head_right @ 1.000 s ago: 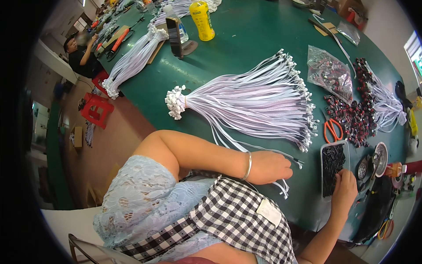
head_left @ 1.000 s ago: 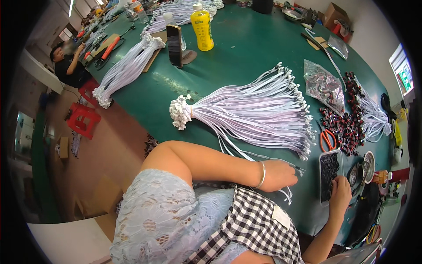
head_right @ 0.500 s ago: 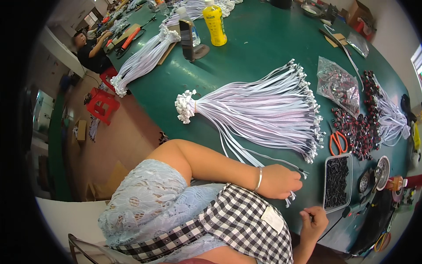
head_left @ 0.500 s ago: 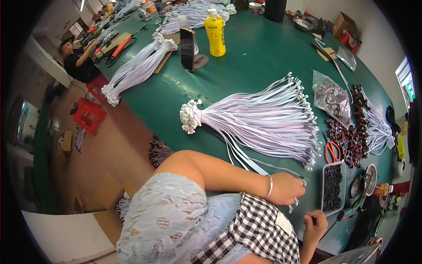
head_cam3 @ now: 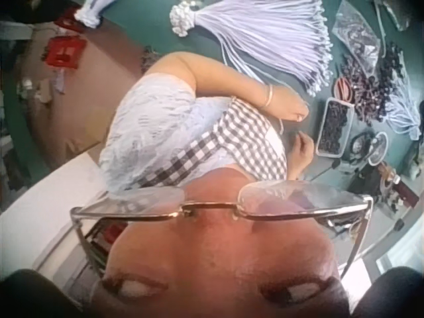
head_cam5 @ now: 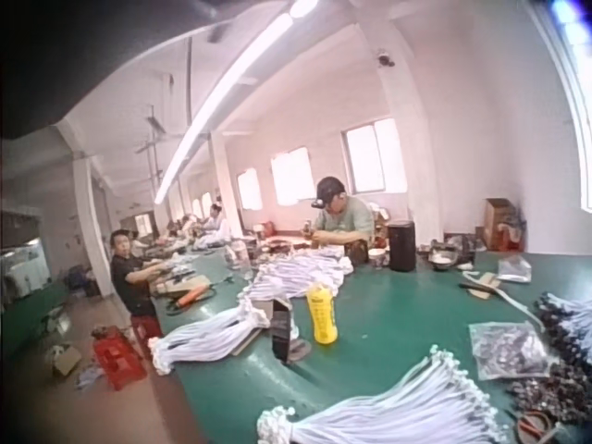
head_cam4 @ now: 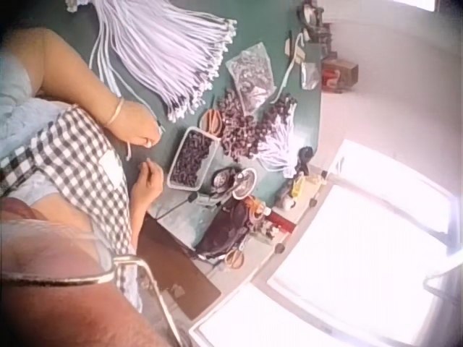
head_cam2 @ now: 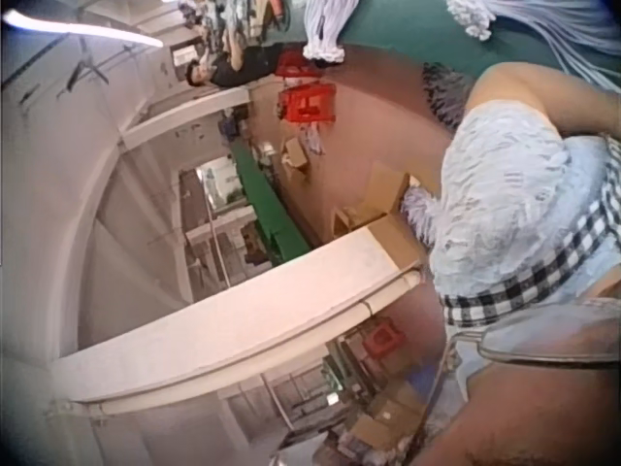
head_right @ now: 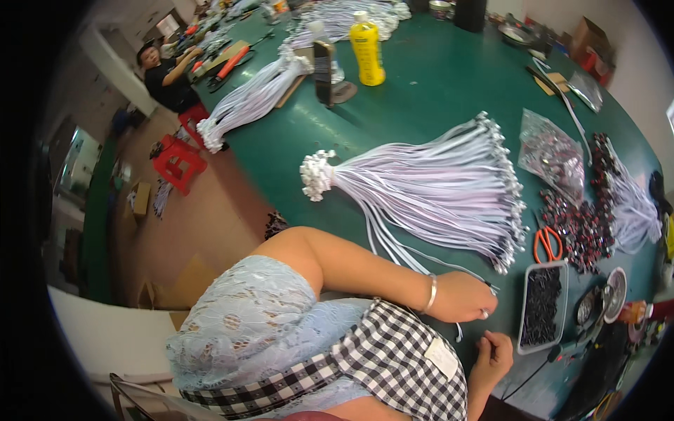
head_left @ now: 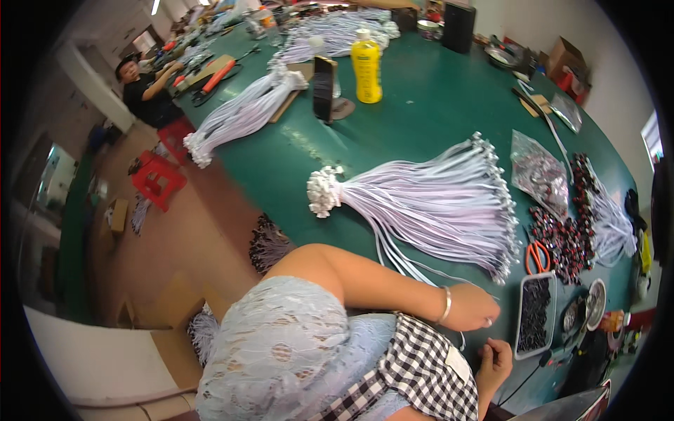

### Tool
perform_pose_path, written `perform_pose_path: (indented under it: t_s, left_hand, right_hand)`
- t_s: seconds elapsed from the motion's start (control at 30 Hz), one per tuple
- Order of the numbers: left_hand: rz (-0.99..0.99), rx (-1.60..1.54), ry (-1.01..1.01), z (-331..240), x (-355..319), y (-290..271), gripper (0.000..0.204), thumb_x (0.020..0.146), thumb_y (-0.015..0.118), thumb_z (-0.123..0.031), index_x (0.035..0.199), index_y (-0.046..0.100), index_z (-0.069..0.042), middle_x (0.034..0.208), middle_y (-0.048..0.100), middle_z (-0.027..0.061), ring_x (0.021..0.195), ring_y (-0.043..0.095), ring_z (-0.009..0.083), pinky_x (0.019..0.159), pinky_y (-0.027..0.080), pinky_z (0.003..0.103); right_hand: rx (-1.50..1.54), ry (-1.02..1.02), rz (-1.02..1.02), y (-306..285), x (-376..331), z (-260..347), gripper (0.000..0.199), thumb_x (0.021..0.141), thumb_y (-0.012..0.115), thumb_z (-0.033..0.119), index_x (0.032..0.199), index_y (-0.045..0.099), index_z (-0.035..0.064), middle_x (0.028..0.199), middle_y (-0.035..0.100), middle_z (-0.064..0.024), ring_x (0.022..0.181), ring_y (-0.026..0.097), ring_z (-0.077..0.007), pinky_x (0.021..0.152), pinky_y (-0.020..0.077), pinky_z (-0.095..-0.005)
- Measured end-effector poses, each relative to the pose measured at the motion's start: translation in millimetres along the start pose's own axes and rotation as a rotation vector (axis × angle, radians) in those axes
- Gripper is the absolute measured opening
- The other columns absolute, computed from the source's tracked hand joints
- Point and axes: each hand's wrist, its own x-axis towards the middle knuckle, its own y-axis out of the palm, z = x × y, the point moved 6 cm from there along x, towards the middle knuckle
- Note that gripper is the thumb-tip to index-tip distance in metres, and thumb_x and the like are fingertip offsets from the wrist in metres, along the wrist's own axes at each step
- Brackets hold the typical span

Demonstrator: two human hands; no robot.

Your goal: The person sits at a green workbench and repeatedly picks up white cables and black plastic connectors. They insert the connector into the end of each cable by hand and place the finished unit on the table. The process is repetitive and involves handling materials from a large pile and a container.

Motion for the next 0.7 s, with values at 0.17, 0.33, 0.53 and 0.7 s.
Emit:
perform_pose_path:
  t_s: [0.17,0.33,0.53,0.7]
  left_hand:
    - [0.076,-0.067,0.036,-12.3,4.1,-6.9,0.013,0.08,0.056,-0.014,0.089,0.06,-0.006,0.082,0.064,0.0142,0.08,0.061,0.0335,0.072,0.046,0.043]
    - [0.198,-0.35,0.006,3.4,-5.9,14.1,0.019,0.076,0.058,-0.009,0.094,0.061,-0.005,0.081,0.066,0.0127,0.073,0.064,0.0273,0.066,0.048,0.038]
    - [0.18,-0.79,-0.291,17.5,-19.9,4.7,0.032,0.081,0.065,-0.014,0.11,0.058,-0.002,0.086,0.069,0.0101,0.067,0.065,0.0133,0.063,0.053,0.027]
    - [0.212,-1.054,-0.543,22.8,-33.9,2.4,0.026,0.088,0.063,-0.011,0.111,0.056,-0.001,0.097,0.067,0.0115,0.08,0.064,0.0117,0.072,0.052,0.024]
  right_hand:
    - [-0.463,-0.226,0.14,-16.0,9.5,22.3,0.014,0.072,0.062,-0.008,0.083,0.057,-0.0016,0.075,0.054,-0.0128,0.067,0.055,-0.0251,0.061,0.0441,-0.0339]
    - [-0.618,-0.376,0.325,3.1,8.9,30.9,0.015,0.072,0.063,-0.006,0.083,0.056,0.0003,0.075,0.055,-0.0142,0.067,0.055,-0.0298,0.06,0.0432,-0.0371]
    - [-0.511,-0.24,0.179,4.5,18.3,25.7,0.008,0.075,0.062,-0.003,0.079,0.056,0.0011,0.078,0.059,-0.0148,0.072,0.058,-0.032,0.064,0.0459,-0.0382]
    - [-0.052,-0.088,0.088,14.6,28.2,28.6,0.013,0.077,0.062,-0.006,0.089,0.063,-0.0018,0.086,0.063,-0.0119,0.078,0.062,-0.0237,0.068,0.0486,-0.0305]
